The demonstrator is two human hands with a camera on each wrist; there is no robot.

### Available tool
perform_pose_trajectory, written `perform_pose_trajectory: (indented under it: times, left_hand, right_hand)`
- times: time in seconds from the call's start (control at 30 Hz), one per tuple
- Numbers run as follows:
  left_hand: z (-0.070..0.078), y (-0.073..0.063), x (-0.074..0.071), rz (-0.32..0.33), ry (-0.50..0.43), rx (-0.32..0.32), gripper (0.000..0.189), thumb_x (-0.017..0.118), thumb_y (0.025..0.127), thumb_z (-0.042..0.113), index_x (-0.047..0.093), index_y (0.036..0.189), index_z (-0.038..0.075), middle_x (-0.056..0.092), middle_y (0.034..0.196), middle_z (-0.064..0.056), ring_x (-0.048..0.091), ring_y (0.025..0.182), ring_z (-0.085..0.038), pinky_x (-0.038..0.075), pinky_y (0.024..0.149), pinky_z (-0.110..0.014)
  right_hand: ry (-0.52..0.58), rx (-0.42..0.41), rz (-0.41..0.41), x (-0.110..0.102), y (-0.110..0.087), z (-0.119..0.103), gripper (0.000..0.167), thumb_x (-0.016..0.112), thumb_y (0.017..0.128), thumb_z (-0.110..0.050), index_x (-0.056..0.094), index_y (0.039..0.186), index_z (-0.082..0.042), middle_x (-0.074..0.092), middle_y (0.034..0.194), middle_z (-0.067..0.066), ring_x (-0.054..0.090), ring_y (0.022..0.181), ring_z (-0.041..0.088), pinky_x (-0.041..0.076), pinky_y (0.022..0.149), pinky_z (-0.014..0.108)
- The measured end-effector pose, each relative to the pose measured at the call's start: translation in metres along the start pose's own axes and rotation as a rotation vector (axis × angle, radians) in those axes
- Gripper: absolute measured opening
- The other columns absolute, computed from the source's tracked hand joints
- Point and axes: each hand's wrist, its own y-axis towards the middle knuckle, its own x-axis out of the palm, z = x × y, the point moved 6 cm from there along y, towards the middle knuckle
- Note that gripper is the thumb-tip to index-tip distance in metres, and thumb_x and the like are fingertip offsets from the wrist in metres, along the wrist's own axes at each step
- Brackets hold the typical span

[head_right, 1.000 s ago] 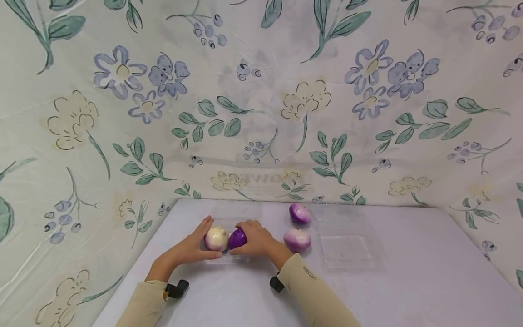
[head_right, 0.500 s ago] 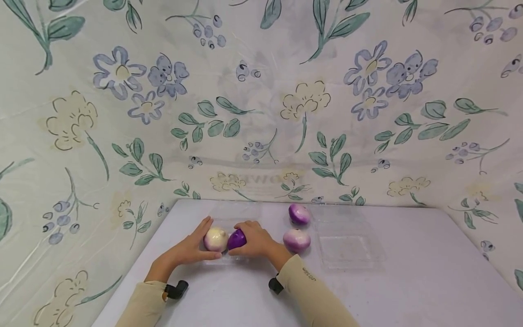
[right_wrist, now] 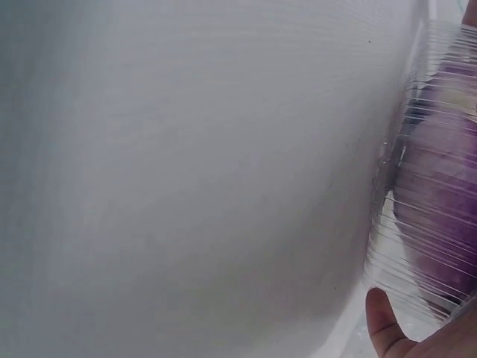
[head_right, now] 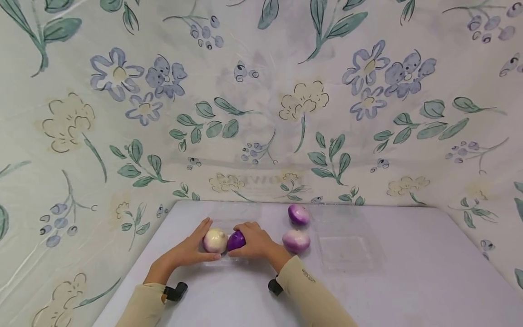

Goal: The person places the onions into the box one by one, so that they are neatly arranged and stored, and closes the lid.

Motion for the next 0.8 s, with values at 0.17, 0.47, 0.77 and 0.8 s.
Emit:
perform_pose_trajectory:
  times: [0.17, 0.47, 0.77, 0.8]
  left_hand:
    - [-0.0011, -0.0014, 0.0020, -0.006, -0.011, -0.013, 0.122, 0.081, 0.075, 0.054, 0.010, 0.158, 0.001, 0.002, 0.166, -0.019, 0.014, 0.150, -0.044, 0.008, 0.109, -0.079]
    - [-0.0011, -0.0003, 0.0036, 0.005, -0.006, -0.010, 0.121, 0.080, 0.075, 0.055, 0.012, 0.158, 0.001, 0.004, 0.166, -0.020, 0.016, 0.150, -0.044, 0.009, 0.109, -0.079]
    - [0.0024, -0.0011, -0.0019, -0.003, 0.001, -0.003, 0.121, 0.080, 0.075, 0.055, 0.010, 0.158, 0.000, 0.003, 0.166, -0.021, 0.015, 0.150, -0.045, 0.009, 0.109, -0.079]
    - [0.0023, -0.0010, -0.0019, -0.004, 0.005, -0.003, 0.121, 0.080, 0.075, 0.056, 0.010, 0.158, 0.000, 0.003, 0.166, -0.021, 0.015, 0.150, -0.045, 0.010, 0.108, -0.079]
  right_hand:
    - [0.005, -0.012, 0.003, 0.0027, -0.0011, 0.0006, 0.074, 0.077, 0.077, -0.053, 0.053, 0.136, -0.015, 0.057, 0.136, 0.005, 0.049, 0.125, 0.024, 0.051, 0.097, 0.045]
    - [0.000, -0.005, 0.009, 0.0028, -0.0026, 0.0017, 0.073, 0.076, 0.077, -0.054, 0.053, 0.137, -0.017, 0.057, 0.136, 0.003, 0.048, 0.125, 0.022, 0.051, 0.097, 0.045]
    - [-0.010, -0.024, 0.010, -0.0007, -0.0004, -0.0010, 0.073, 0.076, 0.078, -0.053, 0.054, 0.136, -0.016, 0.058, 0.134, 0.004, 0.049, 0.124, 0.022, 0.051, 0.096, 0.045]
    - [-0.011, -0.024, 0.007, -0.0006, -0.0006, -0.0009, 0.073, 0.076, 0.078, -0.053, 0.053, 0.136, -0.016, 0.058, 0.134, 0.004, 0.049, 0.123, 0.022, 0.051, 0.095, 0.045]
